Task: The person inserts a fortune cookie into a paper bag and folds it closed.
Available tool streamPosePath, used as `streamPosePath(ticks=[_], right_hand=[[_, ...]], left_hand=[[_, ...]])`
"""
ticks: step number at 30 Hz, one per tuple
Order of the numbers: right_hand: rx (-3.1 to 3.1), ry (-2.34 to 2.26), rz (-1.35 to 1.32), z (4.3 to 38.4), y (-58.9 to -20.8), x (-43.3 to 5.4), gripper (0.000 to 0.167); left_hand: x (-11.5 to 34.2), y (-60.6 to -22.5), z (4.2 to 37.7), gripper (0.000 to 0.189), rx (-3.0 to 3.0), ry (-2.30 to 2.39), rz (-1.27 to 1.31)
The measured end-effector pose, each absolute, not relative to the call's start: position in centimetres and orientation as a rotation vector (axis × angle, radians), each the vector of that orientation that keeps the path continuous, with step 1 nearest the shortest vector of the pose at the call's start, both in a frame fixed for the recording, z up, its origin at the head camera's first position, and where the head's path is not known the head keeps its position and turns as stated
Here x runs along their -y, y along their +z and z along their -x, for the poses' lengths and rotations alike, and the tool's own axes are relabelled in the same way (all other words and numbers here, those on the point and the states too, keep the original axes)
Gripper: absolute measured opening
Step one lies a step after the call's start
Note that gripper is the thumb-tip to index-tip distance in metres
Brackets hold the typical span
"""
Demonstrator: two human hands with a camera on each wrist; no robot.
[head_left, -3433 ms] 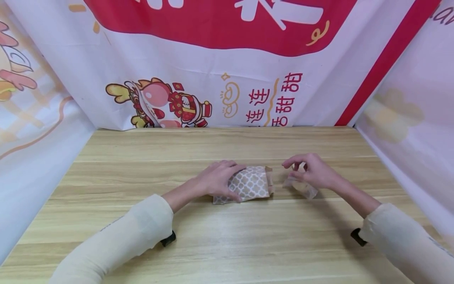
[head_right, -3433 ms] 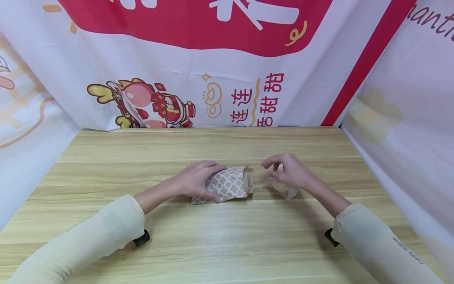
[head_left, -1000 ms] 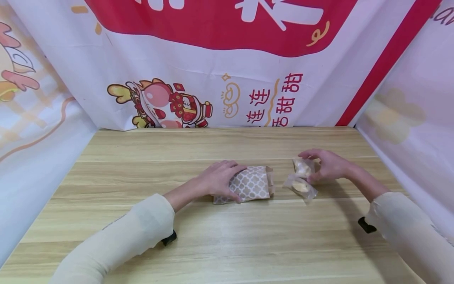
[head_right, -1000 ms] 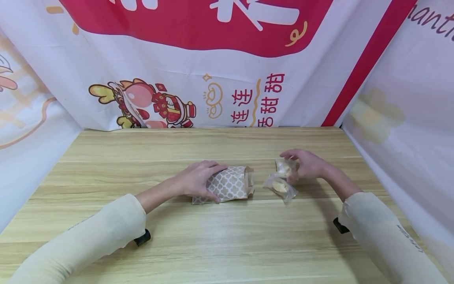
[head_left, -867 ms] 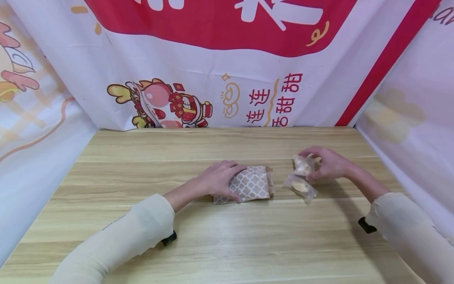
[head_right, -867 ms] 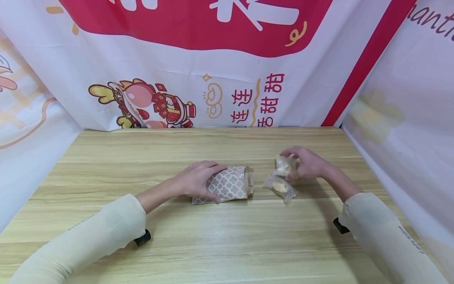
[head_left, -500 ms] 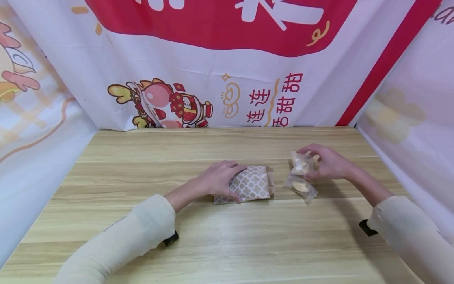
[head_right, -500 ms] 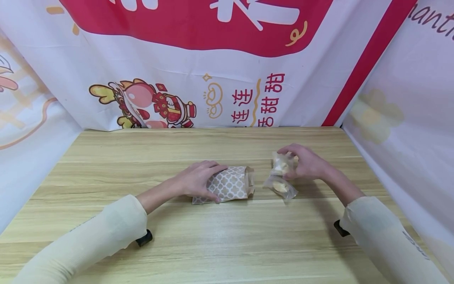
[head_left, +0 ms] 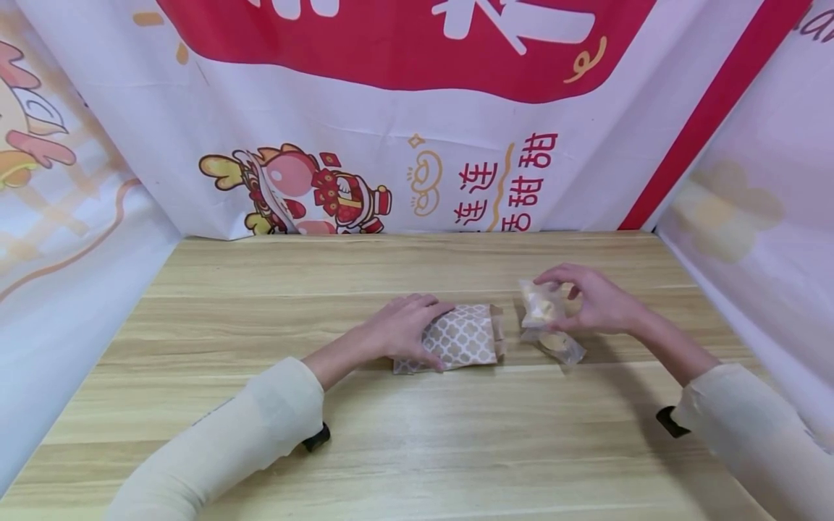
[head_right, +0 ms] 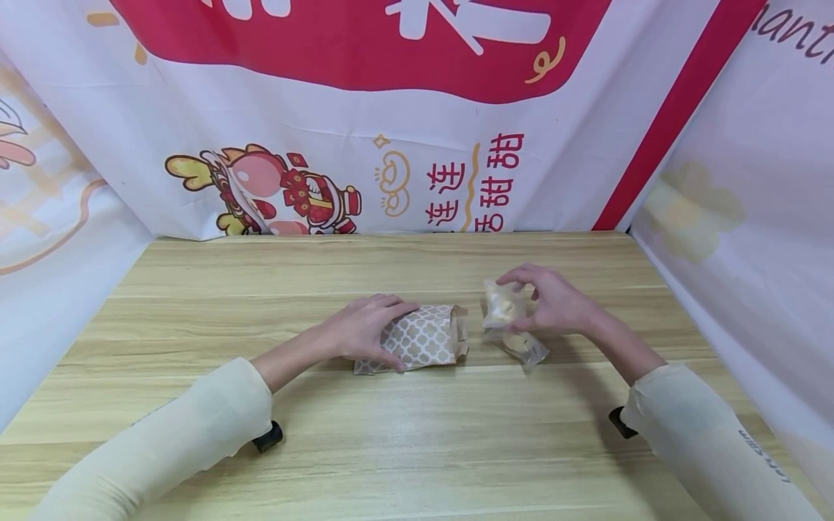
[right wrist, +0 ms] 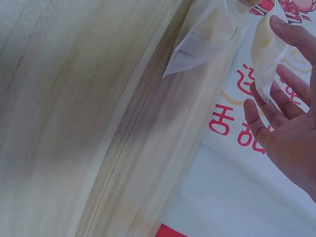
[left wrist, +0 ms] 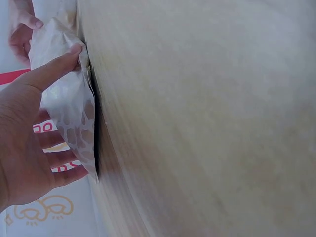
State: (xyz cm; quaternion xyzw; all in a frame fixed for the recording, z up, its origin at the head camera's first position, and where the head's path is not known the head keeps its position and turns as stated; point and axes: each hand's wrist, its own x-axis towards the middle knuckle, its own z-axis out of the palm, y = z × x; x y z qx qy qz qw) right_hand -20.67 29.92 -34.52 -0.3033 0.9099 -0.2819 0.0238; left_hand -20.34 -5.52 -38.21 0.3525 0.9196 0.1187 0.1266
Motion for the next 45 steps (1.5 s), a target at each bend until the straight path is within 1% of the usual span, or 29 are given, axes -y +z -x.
streamPosePath(ticks=[7,21,30,45], right_hand=[[-2.793,-0.871,0.962,20.4,-34.7,-29.2,0.065],[-2.700,-0.928,1.092,19.9,-35.1,-28.1,0.061],[-2.591,-0.966,1.088,19.7,-35.4,-27.3,0.056],[-2.554,-0.857,1.069,19.6,-35.2,-26.4,0.053]], left_hand=[[5.6,-38.2,20.5,0.107,-2.680,0.353,-1.036],[5.7,-38.1,20.5,0.107,-2.681,0.356,-1.029],[5.6,-38.1,20.4,0.108,-2.681,0.360,-1.026],[5.5,-38.3,20.3,0.111,-2.689,0.333,-1.035]])
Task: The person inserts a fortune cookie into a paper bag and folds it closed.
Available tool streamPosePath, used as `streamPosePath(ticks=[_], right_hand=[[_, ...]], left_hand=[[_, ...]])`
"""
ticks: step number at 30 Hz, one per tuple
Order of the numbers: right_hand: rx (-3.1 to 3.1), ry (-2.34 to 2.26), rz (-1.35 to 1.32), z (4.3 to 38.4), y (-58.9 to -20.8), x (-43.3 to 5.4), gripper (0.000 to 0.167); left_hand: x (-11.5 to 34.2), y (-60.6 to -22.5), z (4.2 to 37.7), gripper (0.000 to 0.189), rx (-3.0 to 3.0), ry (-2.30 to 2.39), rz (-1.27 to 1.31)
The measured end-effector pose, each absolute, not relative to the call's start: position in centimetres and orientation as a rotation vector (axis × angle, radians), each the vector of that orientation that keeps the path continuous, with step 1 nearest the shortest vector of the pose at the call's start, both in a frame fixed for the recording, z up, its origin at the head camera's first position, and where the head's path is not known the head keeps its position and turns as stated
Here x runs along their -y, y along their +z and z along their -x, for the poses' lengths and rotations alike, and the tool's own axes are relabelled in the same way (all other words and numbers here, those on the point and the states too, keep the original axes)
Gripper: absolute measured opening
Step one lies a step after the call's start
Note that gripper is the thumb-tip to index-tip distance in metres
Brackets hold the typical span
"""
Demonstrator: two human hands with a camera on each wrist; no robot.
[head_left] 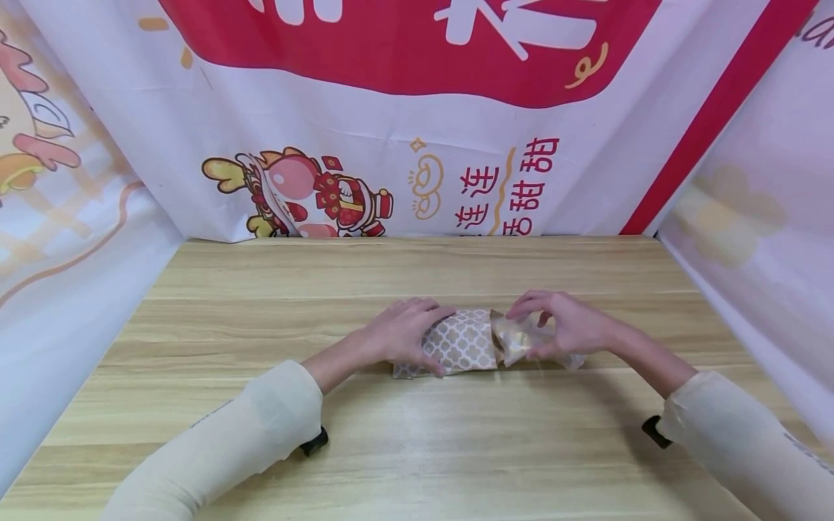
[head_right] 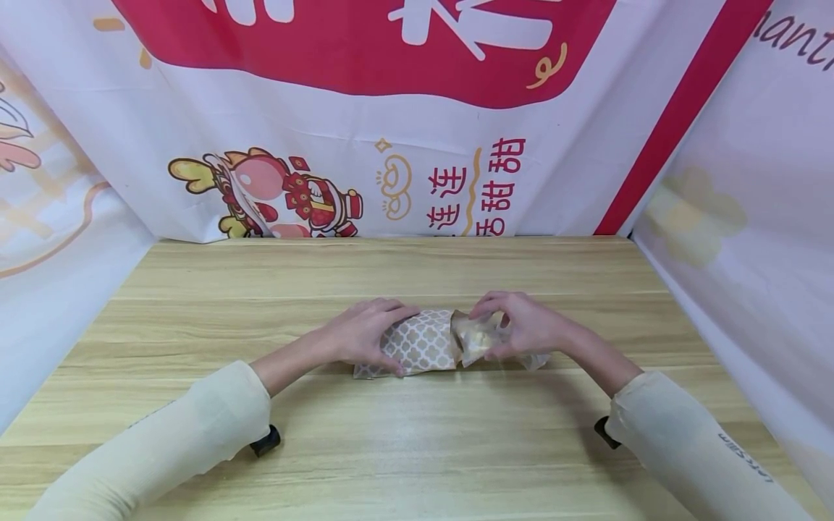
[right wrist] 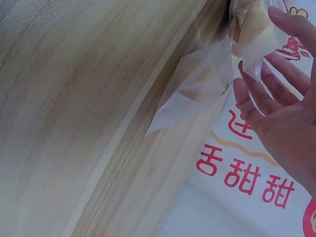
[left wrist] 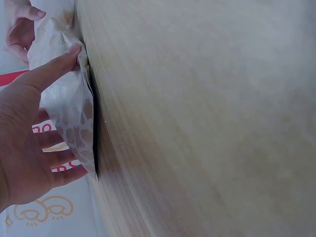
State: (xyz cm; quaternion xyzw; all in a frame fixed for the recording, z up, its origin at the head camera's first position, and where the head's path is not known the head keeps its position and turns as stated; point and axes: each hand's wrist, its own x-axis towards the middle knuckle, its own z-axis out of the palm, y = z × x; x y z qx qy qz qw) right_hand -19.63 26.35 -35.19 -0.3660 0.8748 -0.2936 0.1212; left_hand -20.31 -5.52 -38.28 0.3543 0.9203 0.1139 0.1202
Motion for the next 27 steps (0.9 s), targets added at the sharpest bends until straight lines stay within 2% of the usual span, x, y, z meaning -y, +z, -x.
streamPosePath(ticks=[27], right_hand=[[-2.665,-0.777,0.944,19.7,-35.5,-24.5,0.059]], left_hand=[[5.5,-38.1,20.2,0.109,-2.684,0.365,-1.036]])
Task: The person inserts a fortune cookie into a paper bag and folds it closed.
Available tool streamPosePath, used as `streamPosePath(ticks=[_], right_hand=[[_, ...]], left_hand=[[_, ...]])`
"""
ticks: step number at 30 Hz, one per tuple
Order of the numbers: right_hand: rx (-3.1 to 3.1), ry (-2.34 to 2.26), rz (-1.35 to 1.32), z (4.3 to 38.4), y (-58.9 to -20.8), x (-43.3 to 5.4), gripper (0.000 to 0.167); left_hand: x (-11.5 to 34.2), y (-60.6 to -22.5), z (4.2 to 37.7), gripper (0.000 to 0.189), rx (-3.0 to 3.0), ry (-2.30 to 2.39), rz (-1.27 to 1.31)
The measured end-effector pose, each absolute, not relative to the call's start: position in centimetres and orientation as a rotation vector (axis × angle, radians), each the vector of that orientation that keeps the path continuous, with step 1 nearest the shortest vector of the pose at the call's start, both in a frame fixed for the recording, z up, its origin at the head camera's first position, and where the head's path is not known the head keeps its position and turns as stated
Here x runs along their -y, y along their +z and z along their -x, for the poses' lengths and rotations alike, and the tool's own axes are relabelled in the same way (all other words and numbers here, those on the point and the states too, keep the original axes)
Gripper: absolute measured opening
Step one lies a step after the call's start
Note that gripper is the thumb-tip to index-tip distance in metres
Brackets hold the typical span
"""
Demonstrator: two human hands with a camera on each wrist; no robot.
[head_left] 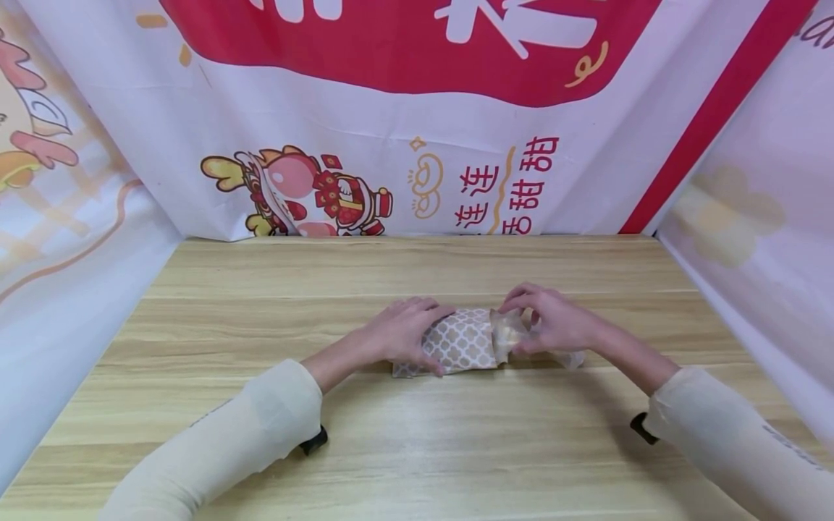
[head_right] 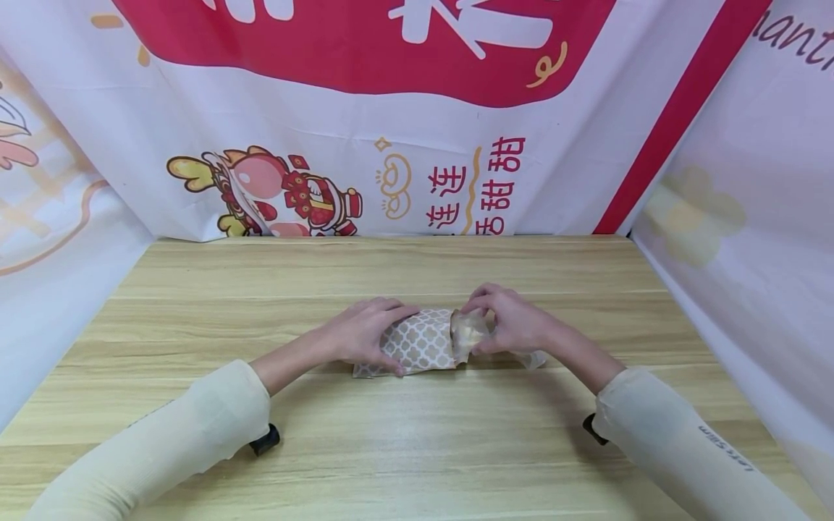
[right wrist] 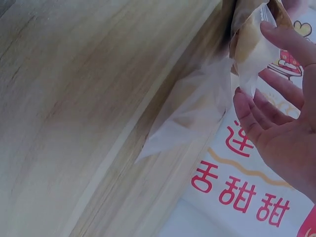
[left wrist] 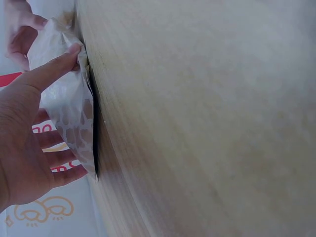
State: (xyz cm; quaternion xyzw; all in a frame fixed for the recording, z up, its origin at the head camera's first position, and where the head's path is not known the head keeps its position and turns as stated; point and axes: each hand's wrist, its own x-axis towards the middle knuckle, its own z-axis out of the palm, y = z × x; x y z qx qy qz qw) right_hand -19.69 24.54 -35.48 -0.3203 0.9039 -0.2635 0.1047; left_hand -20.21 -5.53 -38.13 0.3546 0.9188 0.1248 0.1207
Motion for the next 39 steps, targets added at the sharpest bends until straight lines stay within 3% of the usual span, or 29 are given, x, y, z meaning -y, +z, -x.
streamPosePath(ticks=[17,39], right_hand=[[-2.645,-0.937,0.919,19.4,-36.4,-23.5,0.072],[-2.534,-0.858,0.920,20.3,-35.5,-25.4,0.071]], left_hand=[[5.5,-37.9,20.4,0.109,-2.681,0.351,-1.037],[5.6,-38.2,20.3,0.110,-2.684,0.345,-1.036]])
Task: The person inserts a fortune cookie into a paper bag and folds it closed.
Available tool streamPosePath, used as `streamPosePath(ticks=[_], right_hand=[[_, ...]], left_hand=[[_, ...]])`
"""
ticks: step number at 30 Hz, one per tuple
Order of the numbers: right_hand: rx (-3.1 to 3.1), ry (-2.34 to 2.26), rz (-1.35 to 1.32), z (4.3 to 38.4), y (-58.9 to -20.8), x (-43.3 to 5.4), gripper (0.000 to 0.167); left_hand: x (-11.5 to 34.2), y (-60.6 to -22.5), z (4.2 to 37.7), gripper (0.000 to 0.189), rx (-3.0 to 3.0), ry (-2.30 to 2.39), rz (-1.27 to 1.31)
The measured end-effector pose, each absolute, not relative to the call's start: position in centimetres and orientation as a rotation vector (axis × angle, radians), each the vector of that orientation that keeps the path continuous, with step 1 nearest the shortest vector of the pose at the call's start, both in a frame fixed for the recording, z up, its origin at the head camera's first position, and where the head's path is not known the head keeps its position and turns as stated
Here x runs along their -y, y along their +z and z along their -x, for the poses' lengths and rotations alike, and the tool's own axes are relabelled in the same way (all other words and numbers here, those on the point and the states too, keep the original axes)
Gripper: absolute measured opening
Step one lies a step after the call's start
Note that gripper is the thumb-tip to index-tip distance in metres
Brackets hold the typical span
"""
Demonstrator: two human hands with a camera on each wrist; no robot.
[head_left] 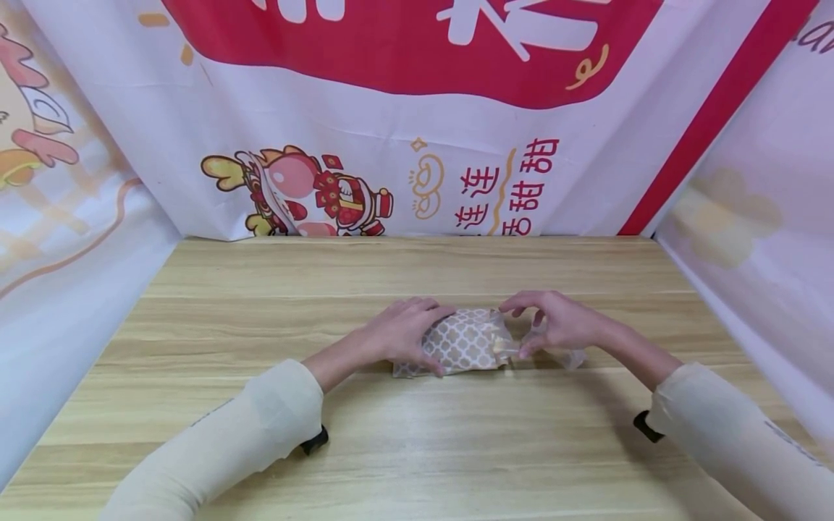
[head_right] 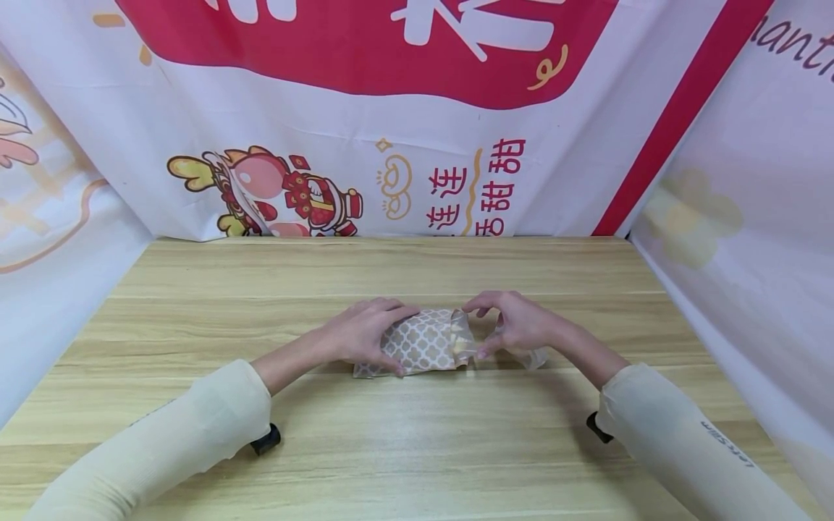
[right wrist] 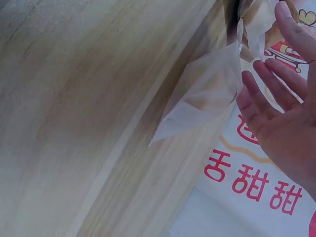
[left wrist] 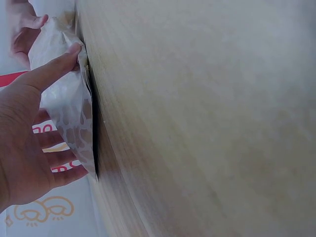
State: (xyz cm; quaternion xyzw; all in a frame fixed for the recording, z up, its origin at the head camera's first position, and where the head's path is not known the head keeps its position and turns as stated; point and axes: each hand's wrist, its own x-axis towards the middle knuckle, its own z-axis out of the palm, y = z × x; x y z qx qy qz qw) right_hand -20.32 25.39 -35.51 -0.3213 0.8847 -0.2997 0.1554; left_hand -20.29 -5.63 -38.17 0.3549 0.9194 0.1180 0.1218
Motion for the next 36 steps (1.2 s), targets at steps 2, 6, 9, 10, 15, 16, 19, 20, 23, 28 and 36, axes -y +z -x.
streamPosePath(ticks=[2,6,9,10,15,16,19,20,23,28,36], right_hand=[[-2.543,-0.871,0.921,20.3,-35.6,-25.3,0.070],[-2.575,-0.896,0.936,20.2,-36.0,-25.0,0.067],[-2.607,-0.914,0.951,20.1,-36.4,-24.7,0.066],[-2.618,-0.918,0.956,20.1,-36.6,-24.6,0.065],[-2.655,-0.968,0.956,19.9,-37.3,-23.9,0.062],[-2.657,-0.985,0.944,19.8,-37.4,-23.7,0.061],[-2.658,-1.022,0.898,19.7,-37.5,-23.4,0.058],[-2.656,-1.026,0.883,19.6,-37.4,-23.3,0.058],[-2.643,-1.028,0.846,19.6,-37.4,-23.3,0.059],[-2.632,-1.016,0.859,19.7,-37.0,-23.8,0.057],[-2.649,-0.985,0.956,19.6,-37.3,-23.8,0.062]], left_hand=[[5.6,-38.2,20.3,0.110,-2.684,0.342,-1.037],[5.6,-38.2,20.3,0.110,-2.680,0.351,-1.042],[5.6,-38.2,20.3,0.110,-2.678,0.355,-1.040],[5.6,-38.2,20.3,0.110,-2.678,0.354,-1.038],[5.6,-38.2,20.3,0.110,-2.682,0.350,-1.032],[5.6,-38.2,20.3,0.111,-2.682,0.349,-1.031],[5.7,-38.2,20.3,0.110,-2.682,0.358,-1.033],[5.7,-38.2,20.3,0.110,-2.681,0.362,-1.033],[5.7,-38.2,20.3,0.110,-2.682,0.372,-1.034],[5.7,-38.2,20.3,0.110,-2.678,0.384,-1.028],[5.7,-38.2,20.3,0.111,-2.677,0.380,-1.024]])
